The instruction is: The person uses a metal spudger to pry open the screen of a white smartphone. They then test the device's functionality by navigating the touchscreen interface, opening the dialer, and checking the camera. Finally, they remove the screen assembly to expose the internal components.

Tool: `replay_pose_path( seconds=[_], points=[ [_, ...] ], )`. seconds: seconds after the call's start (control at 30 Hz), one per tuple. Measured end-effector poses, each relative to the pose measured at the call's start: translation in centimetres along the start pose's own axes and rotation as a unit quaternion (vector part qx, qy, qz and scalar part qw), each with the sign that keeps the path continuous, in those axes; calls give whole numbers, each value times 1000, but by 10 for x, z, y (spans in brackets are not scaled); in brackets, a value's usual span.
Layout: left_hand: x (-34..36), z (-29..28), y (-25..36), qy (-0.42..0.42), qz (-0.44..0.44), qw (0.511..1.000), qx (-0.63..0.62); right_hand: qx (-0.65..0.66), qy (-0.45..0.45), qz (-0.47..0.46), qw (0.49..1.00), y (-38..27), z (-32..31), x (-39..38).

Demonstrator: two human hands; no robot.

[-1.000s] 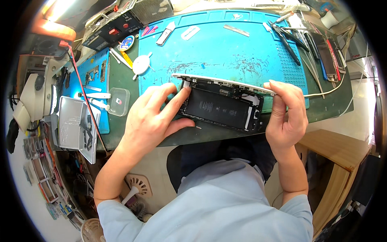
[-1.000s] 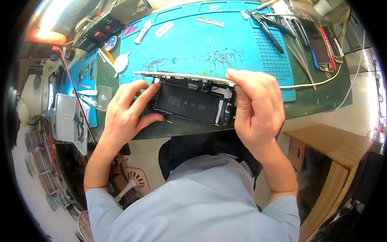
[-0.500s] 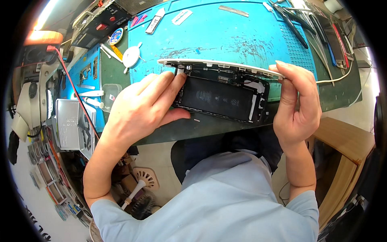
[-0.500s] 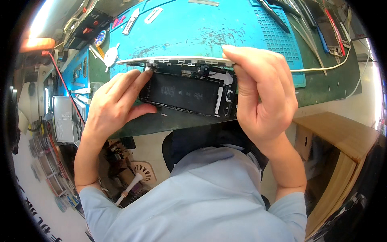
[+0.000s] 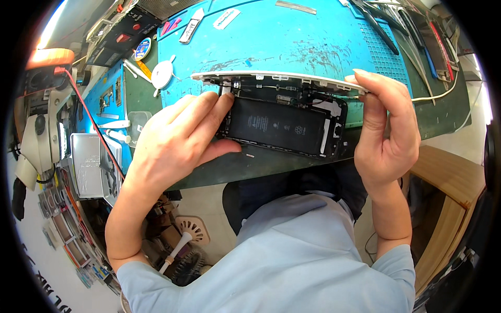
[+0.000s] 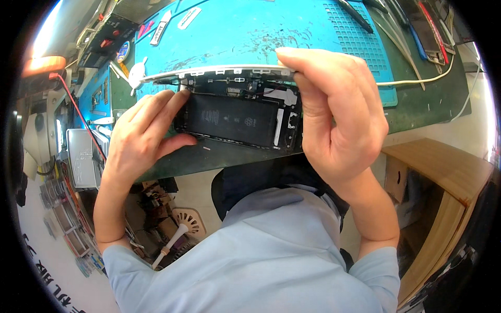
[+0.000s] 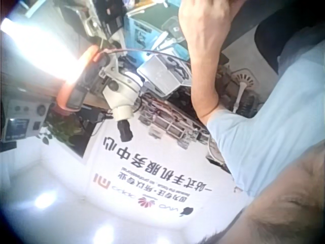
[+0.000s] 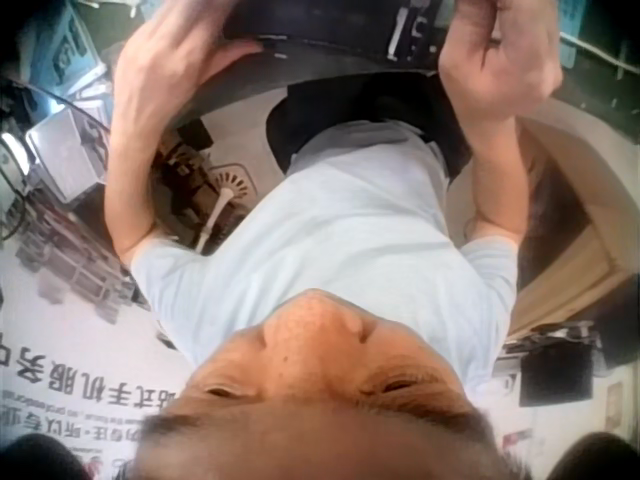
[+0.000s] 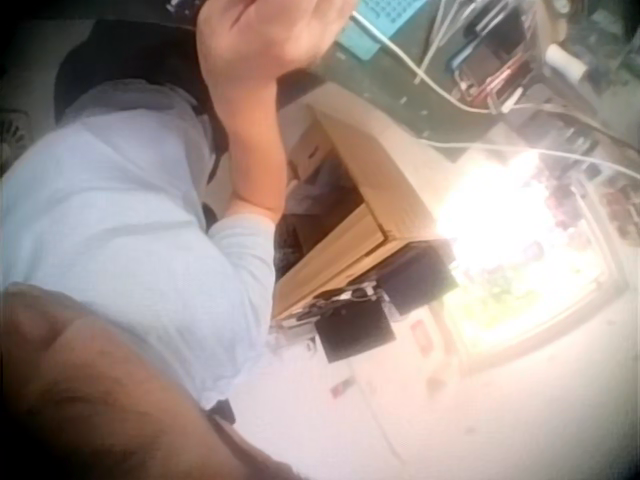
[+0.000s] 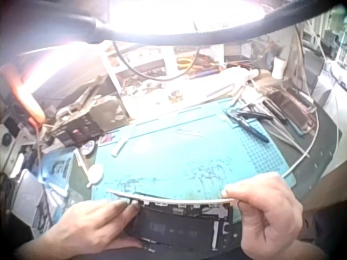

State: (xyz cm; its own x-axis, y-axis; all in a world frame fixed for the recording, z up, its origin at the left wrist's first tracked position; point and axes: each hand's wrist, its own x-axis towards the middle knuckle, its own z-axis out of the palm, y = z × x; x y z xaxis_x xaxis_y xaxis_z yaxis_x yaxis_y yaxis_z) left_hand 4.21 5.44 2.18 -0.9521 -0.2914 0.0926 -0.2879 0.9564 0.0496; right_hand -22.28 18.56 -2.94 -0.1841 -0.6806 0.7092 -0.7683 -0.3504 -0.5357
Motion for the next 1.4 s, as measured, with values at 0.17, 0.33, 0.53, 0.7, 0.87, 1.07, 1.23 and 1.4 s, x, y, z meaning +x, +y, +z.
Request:
replay_pose_path(
  seconds=[0.17, 0.33, 0.53, 0.7, 0.87, 1.07, 1.23, 1.4],
  points=[
    [0, 3, -4, 15, 14, 1000, 4, 1, 2, 26, 1000, -1, 1, -2],
    [1, 0, -4, -2, 21, 1000, 20, -5, 6, 38, 999, -4, 1, -2],
    [-1, 4, -5, 19, 11, 1000, 12, -2, 18, 31, 999, -1, 3, -4],
    [0, 4, -4, 10, 4, 1000, 21, 0, 24, 26, 999, 0, 3, -5],
    [4, -4, 2, -36, -12, 999, 31, 7, 28, 28, 999, 0, 4, -5],
    [6, -6, 4, -35, -29, 999, 16, 35, 22, 50, 998, 0, 2, -7],
    [-4, 5, -2, 25, 0, 999, 28, 11, 26, 23, 999, -1, 3, -3],
    [-4, 2, -5, 22, 25, 998, 45, 1, 25, 5, 1000, 1, 3, -3]
  ],
)
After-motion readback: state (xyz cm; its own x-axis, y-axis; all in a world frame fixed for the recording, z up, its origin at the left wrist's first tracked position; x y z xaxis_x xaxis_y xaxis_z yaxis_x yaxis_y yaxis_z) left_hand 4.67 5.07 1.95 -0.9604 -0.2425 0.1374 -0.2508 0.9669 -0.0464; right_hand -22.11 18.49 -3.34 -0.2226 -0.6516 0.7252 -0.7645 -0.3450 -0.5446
